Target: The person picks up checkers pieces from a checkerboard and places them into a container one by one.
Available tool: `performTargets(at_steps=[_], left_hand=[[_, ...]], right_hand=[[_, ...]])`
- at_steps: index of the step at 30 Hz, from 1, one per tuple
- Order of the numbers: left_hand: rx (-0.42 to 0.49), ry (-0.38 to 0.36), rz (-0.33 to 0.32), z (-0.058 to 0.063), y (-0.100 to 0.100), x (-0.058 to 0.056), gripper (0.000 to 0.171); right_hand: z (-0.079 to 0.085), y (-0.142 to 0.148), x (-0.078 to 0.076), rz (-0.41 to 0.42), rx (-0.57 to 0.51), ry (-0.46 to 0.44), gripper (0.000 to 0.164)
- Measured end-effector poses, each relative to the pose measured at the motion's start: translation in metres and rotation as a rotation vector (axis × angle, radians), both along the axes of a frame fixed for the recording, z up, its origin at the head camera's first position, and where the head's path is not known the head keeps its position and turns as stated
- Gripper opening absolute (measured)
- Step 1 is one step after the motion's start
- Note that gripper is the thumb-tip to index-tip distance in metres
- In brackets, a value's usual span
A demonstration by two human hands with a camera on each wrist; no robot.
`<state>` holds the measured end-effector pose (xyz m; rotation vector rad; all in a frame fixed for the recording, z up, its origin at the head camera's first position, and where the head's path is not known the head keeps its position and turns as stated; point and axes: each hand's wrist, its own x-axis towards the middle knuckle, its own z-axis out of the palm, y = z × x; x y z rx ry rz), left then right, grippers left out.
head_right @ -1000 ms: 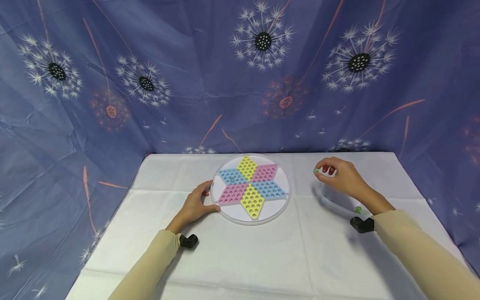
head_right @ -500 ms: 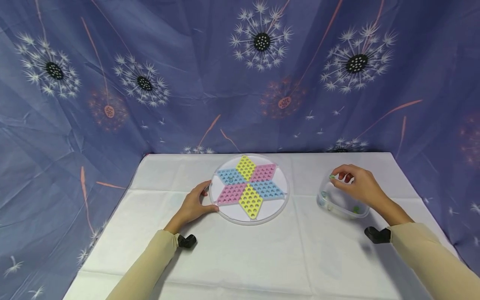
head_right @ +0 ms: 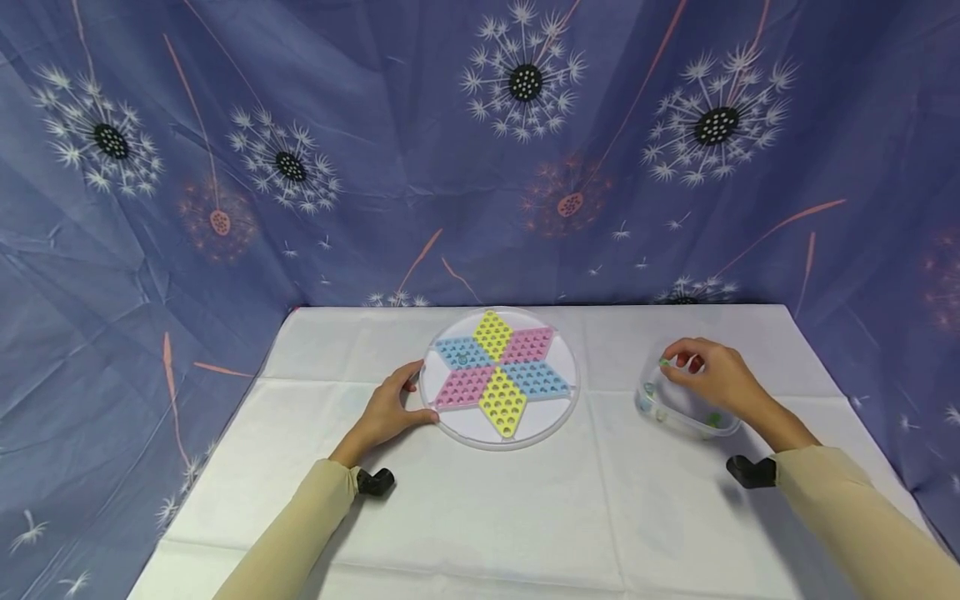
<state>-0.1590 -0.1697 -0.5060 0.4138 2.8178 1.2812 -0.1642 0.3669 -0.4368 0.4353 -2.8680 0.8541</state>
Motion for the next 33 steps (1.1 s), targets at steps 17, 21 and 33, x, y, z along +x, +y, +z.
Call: performTargets(at_steps=[17, 21, 33], left_hand=[[-0.017, 0.011, -0.017, -0.002, -0.001, -0.003, 0.103], [-0.019, 0.013, -0.011, -0.002, -0.002, -0.003, 0.103], [-0.025, 0.017, -0.004, -0.003, -0.001, -0.003, 0.105]], right_hand=[[-0.010, -0.001, -0.003, 0.045, 0.041, -0.065, 0.012], [-0.011, -0.001, -0.004, 0.049, 0.040, -0.054, 0.012], [-0.010, -0.001, -0.003, 0.037, 0.028, -0.103, 0.038]])
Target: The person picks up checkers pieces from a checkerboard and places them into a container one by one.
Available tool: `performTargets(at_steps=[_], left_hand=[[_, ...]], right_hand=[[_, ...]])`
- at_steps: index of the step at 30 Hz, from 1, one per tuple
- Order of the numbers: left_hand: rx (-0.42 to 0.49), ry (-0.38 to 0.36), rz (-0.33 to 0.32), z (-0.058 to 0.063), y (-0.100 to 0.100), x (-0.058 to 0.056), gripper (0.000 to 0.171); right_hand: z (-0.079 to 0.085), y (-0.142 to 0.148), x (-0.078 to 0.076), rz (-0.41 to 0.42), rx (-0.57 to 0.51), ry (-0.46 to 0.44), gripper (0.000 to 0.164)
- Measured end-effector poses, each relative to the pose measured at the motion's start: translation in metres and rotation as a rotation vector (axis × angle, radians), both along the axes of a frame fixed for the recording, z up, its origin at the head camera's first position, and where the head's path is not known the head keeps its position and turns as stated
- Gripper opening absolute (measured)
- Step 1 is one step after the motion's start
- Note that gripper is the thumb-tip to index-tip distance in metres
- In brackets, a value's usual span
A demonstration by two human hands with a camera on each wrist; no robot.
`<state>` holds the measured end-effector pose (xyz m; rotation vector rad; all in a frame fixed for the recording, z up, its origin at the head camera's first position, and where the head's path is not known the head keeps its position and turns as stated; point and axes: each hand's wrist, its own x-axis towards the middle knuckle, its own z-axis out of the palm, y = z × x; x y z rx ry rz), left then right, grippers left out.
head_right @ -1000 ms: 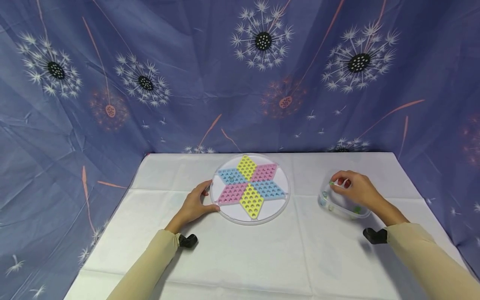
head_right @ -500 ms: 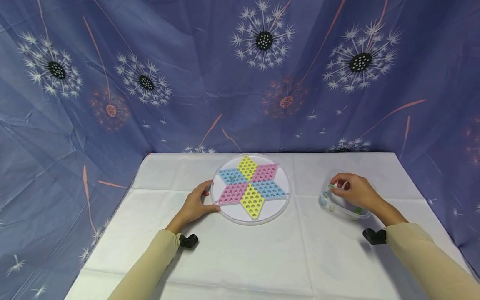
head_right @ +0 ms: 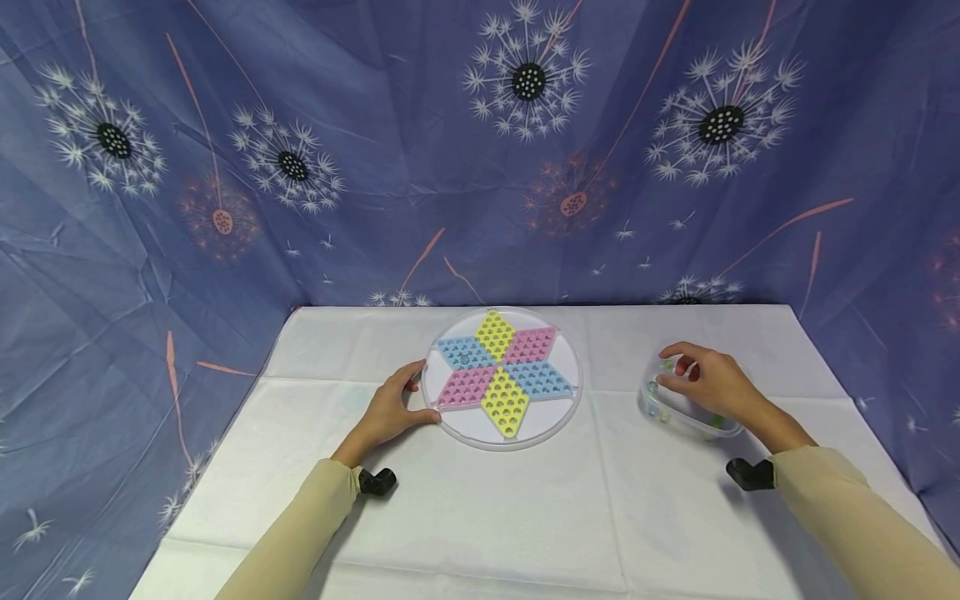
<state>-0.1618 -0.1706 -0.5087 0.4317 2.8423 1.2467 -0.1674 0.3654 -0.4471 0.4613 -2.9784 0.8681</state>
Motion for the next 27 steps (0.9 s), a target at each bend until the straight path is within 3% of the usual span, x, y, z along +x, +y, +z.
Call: performTargets(at_steps=[8, 15, 27], left_hand=[[0.012, -0.002, -0.001, 0.001, 0.000, 0.001, 0.104], [0.007, 0.000, -0.002, 0.001, 0.000, 0.001, 0.104], [0.011, -0.002, -0.003, 0.002, 0.000, 0.002, 0.104]], right_hand=[[0.002, 0.000, 0.000, 0.001, -0.001, 0.020, 0.035], [0.005, -0.003, -0.002, 0.016, -0.007, 0.090, 0.030], [0.024, -0.029, -0.017, 0.091, -0.024, 0.205, 0.022]])
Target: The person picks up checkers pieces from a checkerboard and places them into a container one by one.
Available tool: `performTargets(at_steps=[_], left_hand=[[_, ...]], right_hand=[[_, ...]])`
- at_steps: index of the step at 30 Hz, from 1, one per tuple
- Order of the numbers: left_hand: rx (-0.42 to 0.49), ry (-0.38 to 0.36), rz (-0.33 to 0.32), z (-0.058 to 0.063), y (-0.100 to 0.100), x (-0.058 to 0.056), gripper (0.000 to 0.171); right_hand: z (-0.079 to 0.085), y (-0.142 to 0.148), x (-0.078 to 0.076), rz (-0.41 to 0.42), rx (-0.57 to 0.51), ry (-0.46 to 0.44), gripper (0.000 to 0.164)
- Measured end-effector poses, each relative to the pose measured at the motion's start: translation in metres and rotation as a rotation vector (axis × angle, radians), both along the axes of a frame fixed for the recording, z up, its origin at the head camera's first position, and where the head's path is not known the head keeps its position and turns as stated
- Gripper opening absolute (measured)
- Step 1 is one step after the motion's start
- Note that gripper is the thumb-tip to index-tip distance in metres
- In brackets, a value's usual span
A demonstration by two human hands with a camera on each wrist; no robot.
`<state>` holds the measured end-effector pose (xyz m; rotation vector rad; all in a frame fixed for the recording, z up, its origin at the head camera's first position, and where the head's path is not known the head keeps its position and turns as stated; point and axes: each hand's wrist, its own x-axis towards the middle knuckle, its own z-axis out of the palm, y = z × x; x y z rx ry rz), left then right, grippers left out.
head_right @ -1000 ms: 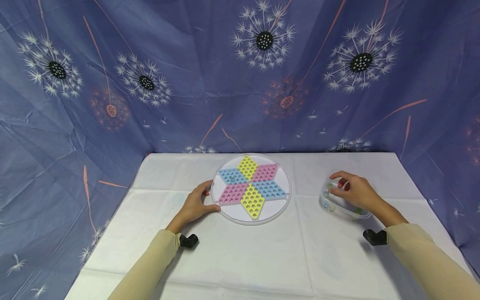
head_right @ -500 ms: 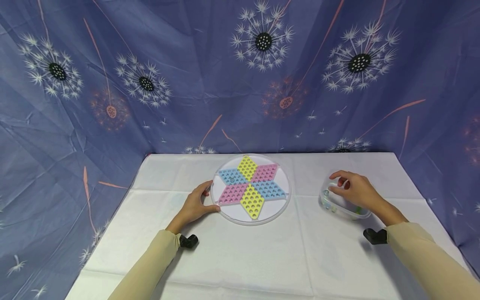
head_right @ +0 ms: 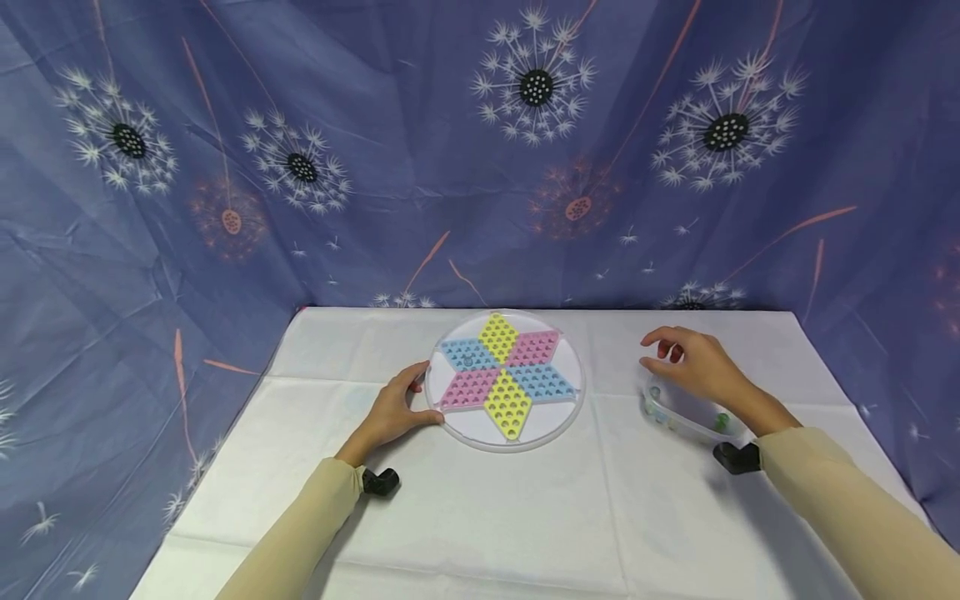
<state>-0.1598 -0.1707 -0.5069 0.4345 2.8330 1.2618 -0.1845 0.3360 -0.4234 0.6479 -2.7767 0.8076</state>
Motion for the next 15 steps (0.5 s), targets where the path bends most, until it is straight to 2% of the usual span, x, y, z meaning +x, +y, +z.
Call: performTargets(at_steps=[6, 15], left_hand=[[-0.002, -0.001, 0.006, 0.000, -0.001, 0.000, 0.104], [-0.002, 0.000, -0.009, 0.000, -0.001, -0.001, 0.103]], right_hand=[[0.009, -0.021, -0.012, 0.041, -0.009, 0.012, 0.022], [0.011, -0.058, -0.030, 0.107, -0.012, -0.015, 0.023]])
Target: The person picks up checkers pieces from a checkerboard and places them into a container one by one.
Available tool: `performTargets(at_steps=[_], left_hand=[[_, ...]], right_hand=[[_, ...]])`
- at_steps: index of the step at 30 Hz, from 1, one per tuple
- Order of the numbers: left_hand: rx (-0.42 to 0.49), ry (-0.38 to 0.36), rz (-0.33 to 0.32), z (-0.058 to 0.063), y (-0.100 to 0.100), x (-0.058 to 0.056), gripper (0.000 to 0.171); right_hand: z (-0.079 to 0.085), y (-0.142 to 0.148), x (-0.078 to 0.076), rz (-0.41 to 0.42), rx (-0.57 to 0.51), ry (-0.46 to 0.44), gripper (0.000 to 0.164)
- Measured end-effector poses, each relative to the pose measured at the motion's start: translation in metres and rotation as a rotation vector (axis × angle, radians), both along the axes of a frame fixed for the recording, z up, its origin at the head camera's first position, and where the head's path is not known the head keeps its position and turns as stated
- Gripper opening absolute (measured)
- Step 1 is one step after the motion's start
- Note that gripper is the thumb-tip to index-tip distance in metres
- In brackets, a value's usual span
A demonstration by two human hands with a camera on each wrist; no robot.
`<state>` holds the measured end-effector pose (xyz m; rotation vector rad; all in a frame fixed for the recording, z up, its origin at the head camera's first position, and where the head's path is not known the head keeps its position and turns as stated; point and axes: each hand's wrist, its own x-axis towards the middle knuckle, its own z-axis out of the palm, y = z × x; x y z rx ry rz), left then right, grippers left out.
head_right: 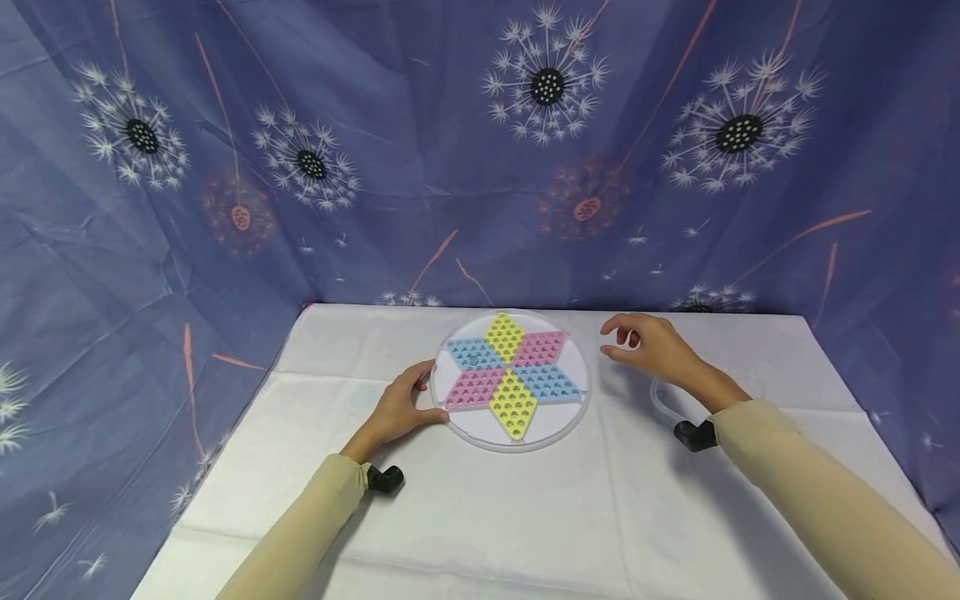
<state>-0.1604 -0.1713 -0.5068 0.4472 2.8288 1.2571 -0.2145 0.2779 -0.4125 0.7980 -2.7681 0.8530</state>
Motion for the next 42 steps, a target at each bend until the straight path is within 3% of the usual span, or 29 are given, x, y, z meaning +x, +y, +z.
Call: performTargets(at_steps=[15, 22, 35, 42], left_hand=[[-0.007, 0.008, 0.000, 0.000, 0.001, 0.001, 0.102], [-0.007, 0.010, 0.002, 0.000, 0.000, 0.000, 0.103], [0.000, 0.016, -0.001, 0.000, 0.000, -0.001, 0.102], [-0.005, 0.018, 0.005, 0.000, 0.000, -0.001, 0.102]], right_hand=[[0.003, -0.064, -0.020, 0.091, -0.009, -0.071, 0.025], [0.000, -0.095, -0.027, 0.156, -0.039, -0.060, 0.025], [-0.011, -0.149, -0.038, 0.236, -0.078, -0.140, 0.029], [-0.020, -0.171, -0.042, 0.266, -0.048, -0.206, 0.030]])
